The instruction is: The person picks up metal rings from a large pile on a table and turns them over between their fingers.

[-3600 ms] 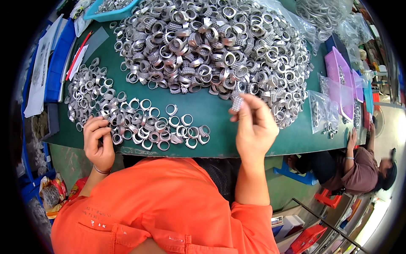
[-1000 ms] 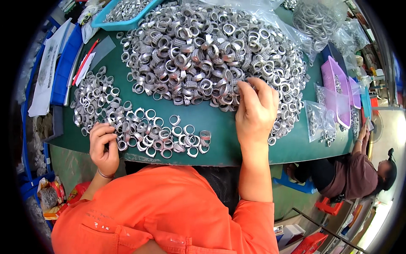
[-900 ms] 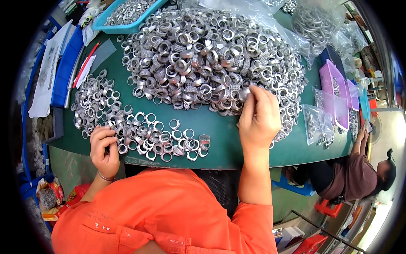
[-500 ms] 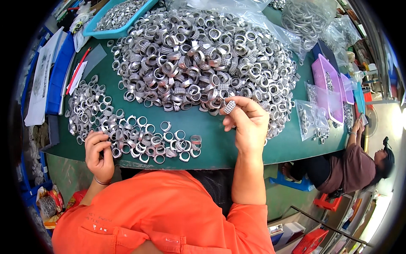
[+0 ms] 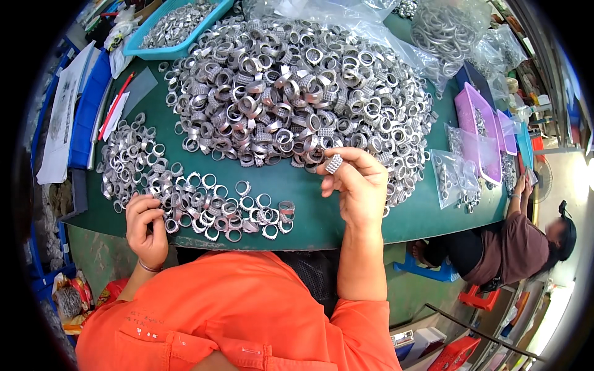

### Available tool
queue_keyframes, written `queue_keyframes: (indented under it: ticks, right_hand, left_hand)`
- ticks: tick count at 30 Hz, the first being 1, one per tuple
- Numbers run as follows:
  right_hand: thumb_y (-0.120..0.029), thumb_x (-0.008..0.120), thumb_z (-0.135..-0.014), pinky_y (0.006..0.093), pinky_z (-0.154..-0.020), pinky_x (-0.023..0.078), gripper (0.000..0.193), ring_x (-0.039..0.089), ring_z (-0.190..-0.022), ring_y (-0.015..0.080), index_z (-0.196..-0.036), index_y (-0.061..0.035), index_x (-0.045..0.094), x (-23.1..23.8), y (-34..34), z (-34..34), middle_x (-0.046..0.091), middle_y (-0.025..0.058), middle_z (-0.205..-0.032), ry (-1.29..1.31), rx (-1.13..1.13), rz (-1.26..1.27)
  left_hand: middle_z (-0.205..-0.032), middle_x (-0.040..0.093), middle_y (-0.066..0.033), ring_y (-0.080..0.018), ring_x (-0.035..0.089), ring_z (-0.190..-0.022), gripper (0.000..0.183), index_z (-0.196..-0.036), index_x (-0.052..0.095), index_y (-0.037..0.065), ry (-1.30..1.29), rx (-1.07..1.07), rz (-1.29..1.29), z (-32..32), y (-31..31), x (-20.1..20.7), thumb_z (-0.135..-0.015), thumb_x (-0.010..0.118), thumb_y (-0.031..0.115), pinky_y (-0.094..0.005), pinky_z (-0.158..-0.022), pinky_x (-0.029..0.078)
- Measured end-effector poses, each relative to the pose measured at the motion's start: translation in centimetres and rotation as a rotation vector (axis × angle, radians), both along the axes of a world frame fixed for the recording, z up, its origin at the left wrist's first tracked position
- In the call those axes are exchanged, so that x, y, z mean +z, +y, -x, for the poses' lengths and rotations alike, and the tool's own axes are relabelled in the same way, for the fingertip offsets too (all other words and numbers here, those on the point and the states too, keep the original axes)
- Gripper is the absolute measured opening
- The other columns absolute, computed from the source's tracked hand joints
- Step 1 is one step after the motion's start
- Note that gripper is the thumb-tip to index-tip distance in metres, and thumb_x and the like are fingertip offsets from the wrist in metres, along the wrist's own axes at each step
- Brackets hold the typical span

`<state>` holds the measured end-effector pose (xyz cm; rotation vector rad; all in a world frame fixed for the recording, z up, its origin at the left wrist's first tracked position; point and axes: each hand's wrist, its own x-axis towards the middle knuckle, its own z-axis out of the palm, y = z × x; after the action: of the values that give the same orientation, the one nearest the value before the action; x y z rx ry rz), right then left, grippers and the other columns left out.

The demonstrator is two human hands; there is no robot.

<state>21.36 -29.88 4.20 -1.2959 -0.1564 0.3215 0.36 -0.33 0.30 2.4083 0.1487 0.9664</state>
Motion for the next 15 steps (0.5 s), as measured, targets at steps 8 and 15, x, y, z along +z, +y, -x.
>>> queue_keyframes:
  ticks: [8, 15]
  right_hand:
    - [0.001, 0.066, -0.083, 0.0200, -0.049, 0.039, 0.014, 0.054, -0.061, 0.0086, -0.096, -0.0002, 0.064, 3.4, 1.4, -2.1, 0.056, 0.0001, -0.067, -0.307, 0.008, 0.238]
    - [-0.005, 0.076, -0.076, 0.0359, -0.058, 0.046, 0.013, 0.058, -0.064, 0.0269, -0.082, -0.0001, 0.066, 2.4, 4.8, -2.3, 0.058, 0.0105, -0.075, -0.867, -0.108, 0.920]
  left_hand:
    - [-0.094, 0.065, -0.0086, -0.0305, 0.062, -0.096, 0.019, -0.084, 0.062, 0.006, -0.020, 0.008, 0.002, 0.0, 0.0, -0.4, -0.071, 0.063, -0.009, -0.0494, -0.098, 0.042]
    - [-0.093, 0.064, -0.0082, -0.0303, 0.062, -0.094, 0.019, -0.083, 0.062, 0.006, -0.030, 0.021, -0.009, 0.1, 0.0, -0.3, -0.071, 0.063, -0.009, -0.0492, -0.095, 0.043]
